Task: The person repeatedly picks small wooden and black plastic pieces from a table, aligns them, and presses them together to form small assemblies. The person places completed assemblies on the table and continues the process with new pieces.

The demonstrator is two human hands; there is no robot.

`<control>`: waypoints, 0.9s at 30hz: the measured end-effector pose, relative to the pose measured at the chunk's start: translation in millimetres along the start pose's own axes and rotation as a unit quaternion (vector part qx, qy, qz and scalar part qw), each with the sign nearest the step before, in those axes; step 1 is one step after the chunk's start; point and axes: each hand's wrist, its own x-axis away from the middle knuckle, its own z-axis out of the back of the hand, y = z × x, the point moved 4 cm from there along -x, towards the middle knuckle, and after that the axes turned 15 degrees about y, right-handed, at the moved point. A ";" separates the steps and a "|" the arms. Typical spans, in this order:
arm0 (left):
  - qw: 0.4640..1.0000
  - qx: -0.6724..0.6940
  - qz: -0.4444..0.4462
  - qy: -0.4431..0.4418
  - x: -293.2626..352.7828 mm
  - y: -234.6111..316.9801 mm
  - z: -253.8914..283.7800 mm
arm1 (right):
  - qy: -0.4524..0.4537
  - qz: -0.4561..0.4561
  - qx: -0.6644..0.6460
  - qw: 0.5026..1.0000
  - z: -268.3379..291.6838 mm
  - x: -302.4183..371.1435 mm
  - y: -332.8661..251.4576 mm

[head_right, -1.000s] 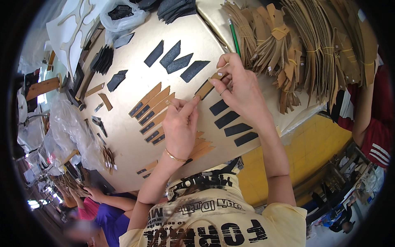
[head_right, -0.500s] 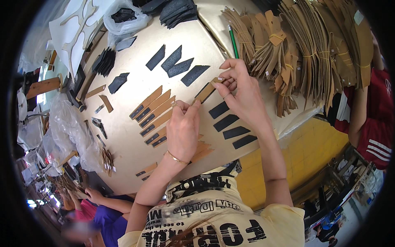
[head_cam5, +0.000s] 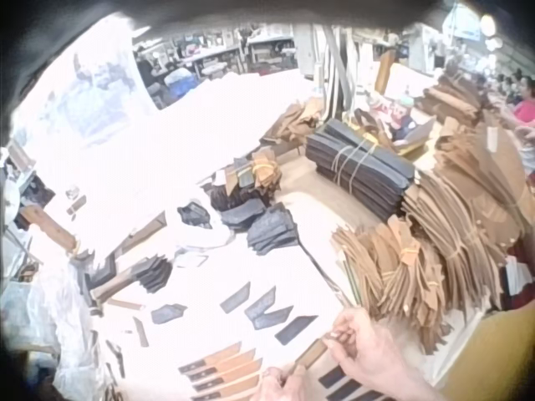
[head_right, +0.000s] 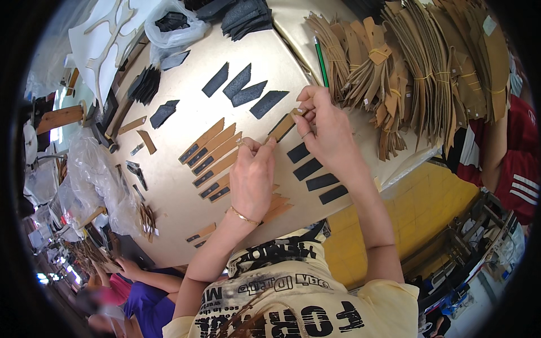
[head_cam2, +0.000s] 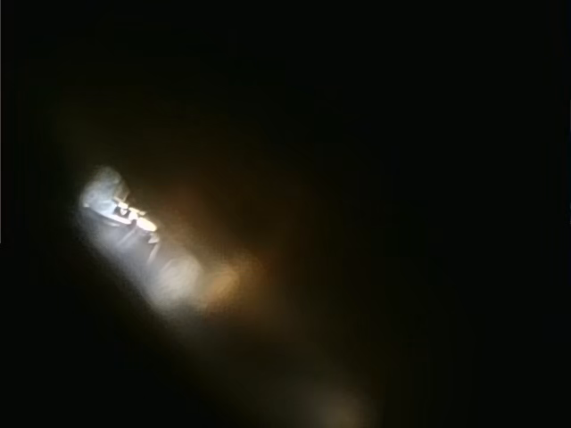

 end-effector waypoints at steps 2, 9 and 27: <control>1.000 0.006 0.008 0.005 -0.9 -0.4 0.8 | 0.045 0.097 0.064 0.992 0.3 4.4 -4.8; 0.980 0.171 0.072 0.066 -21.8 -16.0 16.7 | 0.025 0.301 0.295 0.906 -15.5 43.1 -26.1; 0.923 0.336 0.182 -0.044 -38.0 -37.0 30.3 | 0.076 0.140 0.154 0.975 -37.6 47.4 -49.2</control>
